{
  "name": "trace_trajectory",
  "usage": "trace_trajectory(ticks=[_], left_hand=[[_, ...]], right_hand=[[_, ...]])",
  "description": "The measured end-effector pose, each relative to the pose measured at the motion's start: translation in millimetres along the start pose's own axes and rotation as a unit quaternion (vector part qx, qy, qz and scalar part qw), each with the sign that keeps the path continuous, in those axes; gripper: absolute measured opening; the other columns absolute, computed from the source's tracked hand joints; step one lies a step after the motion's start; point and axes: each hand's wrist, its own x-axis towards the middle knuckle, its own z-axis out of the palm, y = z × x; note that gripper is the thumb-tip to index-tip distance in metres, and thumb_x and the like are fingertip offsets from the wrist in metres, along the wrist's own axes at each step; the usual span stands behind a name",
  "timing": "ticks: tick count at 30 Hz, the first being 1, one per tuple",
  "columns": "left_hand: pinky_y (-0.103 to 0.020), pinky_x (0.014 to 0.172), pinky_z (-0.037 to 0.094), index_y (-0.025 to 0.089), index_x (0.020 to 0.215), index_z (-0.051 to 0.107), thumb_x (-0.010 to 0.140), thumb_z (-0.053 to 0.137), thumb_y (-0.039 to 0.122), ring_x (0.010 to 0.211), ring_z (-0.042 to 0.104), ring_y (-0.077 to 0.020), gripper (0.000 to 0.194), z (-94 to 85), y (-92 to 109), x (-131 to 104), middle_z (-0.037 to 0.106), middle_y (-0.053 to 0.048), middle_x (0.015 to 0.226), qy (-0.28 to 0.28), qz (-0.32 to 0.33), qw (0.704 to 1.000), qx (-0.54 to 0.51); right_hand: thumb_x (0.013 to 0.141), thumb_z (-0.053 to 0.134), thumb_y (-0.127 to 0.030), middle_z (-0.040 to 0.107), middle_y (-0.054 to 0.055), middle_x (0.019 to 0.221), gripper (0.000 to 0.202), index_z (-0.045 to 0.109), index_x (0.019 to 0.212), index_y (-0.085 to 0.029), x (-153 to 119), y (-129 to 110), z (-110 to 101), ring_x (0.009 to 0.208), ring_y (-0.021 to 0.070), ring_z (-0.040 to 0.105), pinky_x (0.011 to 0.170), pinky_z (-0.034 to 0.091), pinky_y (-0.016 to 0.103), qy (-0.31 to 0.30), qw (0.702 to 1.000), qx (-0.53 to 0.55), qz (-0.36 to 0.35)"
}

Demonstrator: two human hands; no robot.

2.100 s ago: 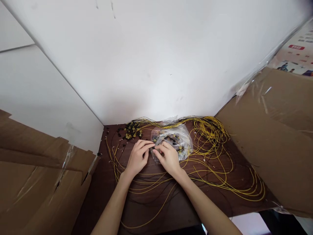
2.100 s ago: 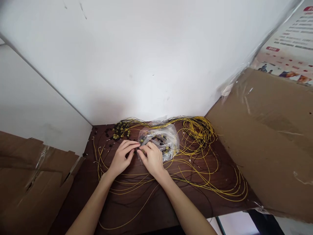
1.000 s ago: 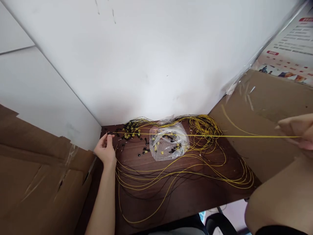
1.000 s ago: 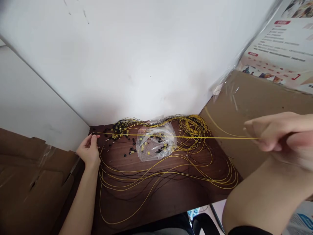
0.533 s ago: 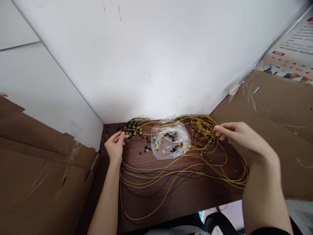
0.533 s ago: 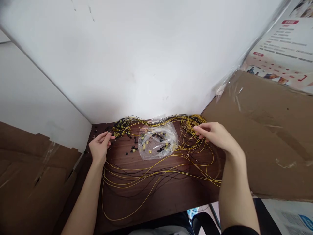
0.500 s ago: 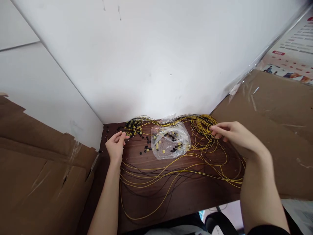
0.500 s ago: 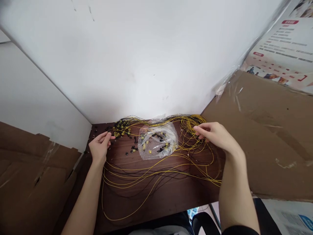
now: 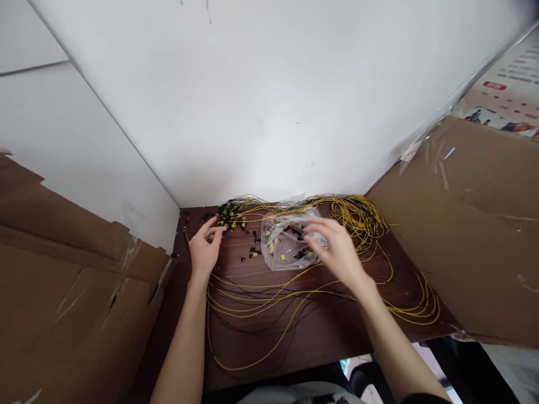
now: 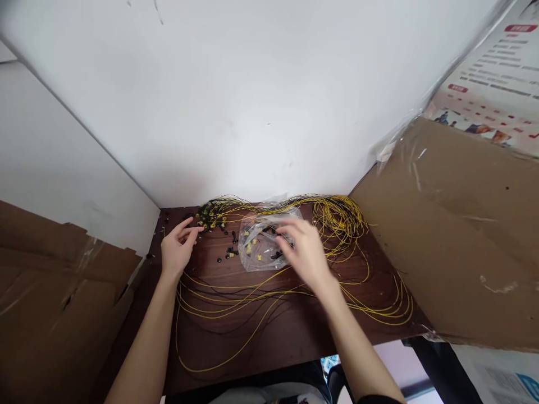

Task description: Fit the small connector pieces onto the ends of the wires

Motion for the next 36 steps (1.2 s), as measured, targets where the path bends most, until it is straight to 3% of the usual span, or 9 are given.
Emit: trace_trajectory(ticks=[3, 6, 12, 17, 21, 24, 30, 36], left_hand=[[-0.026, 0.062, 0.049, 0.014, 0.106, 0.064, 0.078, 0.052, 0.028, 0.065, 0.061, -0.0138, 0.033, -9.9, -3, 0, 0.072, -0.009, 0.090, 0.031, 0.003, 0.999, 0.019], [-0.024, 0.058, 0.048, 0.016, 0.097, 0.067, 0.079, 0.046, 0.023, 0.055, 0.060, -0.0123, 0.029, -19.2, -5, -1, 0.072, -0.007, 0.085, 0.073, -0.010, 0.994, 0.075], [-0.021, 0.050, 0.045, 0.015, 0.090, 0.068, 0.077, 0.044, 0.021, 0.050, 0.060, -0.0113, 0.029, -24.7, -13, 0, 0.072, -0.007, 0.082, 0.077, -0.045, 0.992, 0.092], [-0.022, 0.053, 0.047, 0.014, 0.092, 0.068, 0.076, 0.043, 0.020, 0.062, 0.064, -0.0141, 0.030, -27.1, -22, 2, 0.071, -0.008, 0.089, 0.071, -0.048, 0.994, 0.073], [-0.027, 0.064, 0.049, 0.016, 0.091, 0.070, 0.074, 0.046, 0.018, 0.074, 0.064, -0.0179, 0.029, -28.7, -23, 2, 0.071, -0.008, 0.091, 0.080, -0.030, 0.991, 0.101], [-0.029, 0.067, 0.048, 0.016, 0.089, 0.070, 0.073, 0.050, 0.020, 0.069, 0.062, -0.0183, 0.027, -28.6, -18, 2, 0.071, -0.008, 0.086, 0.086, -0.024, 0.986, 0.143], [-0.029, 0.063, 0.043, 0.015, 0.089, 0.070, 0.068, 0.056, 0.021, 0.059, 0.054, -0.0171, 0.026, -23.9, -19, 0, 0.067, -0.006, 0.075, 0.039, 0.021, 0.974, 0.221], [-0.029, 0.064, 0.041, 0.016, 0.093, 0.069, 0.070, 0.052, 0.019, 0.057, 0.050, -0.0169, 0.029, -20.7, -18, -1, 0.064, -0.004, 0.072, 0.053, 0.024, 0.971, 0.233]], right_hand=[[0.087, 0.051, -0.025, 0.066, 0.004, 0.095, 0.012, 0.063, 0.089, -0.022, -20, -41, 31, 0.091, 0.0208, 0.057, 0.083, 0.044, 0.037, -0.071, 0.994, 0.077, -0.028], [0.086, 0.054, -0.030, 0.064, 0.005, 0.090, 0.015, 0.063, 0.093, -0.021, -40, -66, 63, 0.085, 0.0214, 0.055, 0.078, 0.043, 0.036, -0.114, 0.990, 0.066, -0.042], [0.088, 0.050, -0.026, 0.058, 0.006, 0.086, 0.013, 0.062, 0.089, -0.020, -59, -70, 100, 0.081, 0.0196, 0.051, 0.070, 0.041, 0.032, -0.097, 0.994, 0.028, -0.044], [0.090, 0.045, -0.024, 0.056, 0.005, 0.082, 0.016, 0.058, 0.081, -0.019, -59, -67, 104, 0.079, 0.0187, 0.048, 0.070, 0.038, 0.030, -0.098, 0.993, 0.016, -0.057], [0.091, 0.043, -0.022, 0.055, 0.006, 0.082, 0.017, 0.055, 0.080, -0.018, -58, -69, 105, 0.078, 0.0194, 0.047, 0.069, 0.036, 0.031, -0.097, 0.993, -0.005, -0.059], [0.091, 0.042, -0.021, 0.055, 0.006, 0.082, 0.016, 0.053, 0.080, -0.018, -57, -69, 106, 0.078, 0.0199, 0.047, 0.070, 0.036, 0.032, -0.100, 0.993, -0.005, -0.057], [0.089, 0.046, -0.022, 0.056, 0.005, 0.082, 0.012, 0.054, 0.080, -0.019, -56, -65, 103, 0.080, 0.0187, 0.048, 0.071, 0.037, 0.030, -0.111, 0.990, 0.070, -0.043], [0.088, 0.048, -0.022, 0.057, 0.003, 0.077, 0.012, 0.055, 0.078, -0.019, -55, -62, 98, 0.078, 0.0171, 0.050, 0.071, 0.038, 0.028, -0.112, 0.984, 0.140, -0.024]])
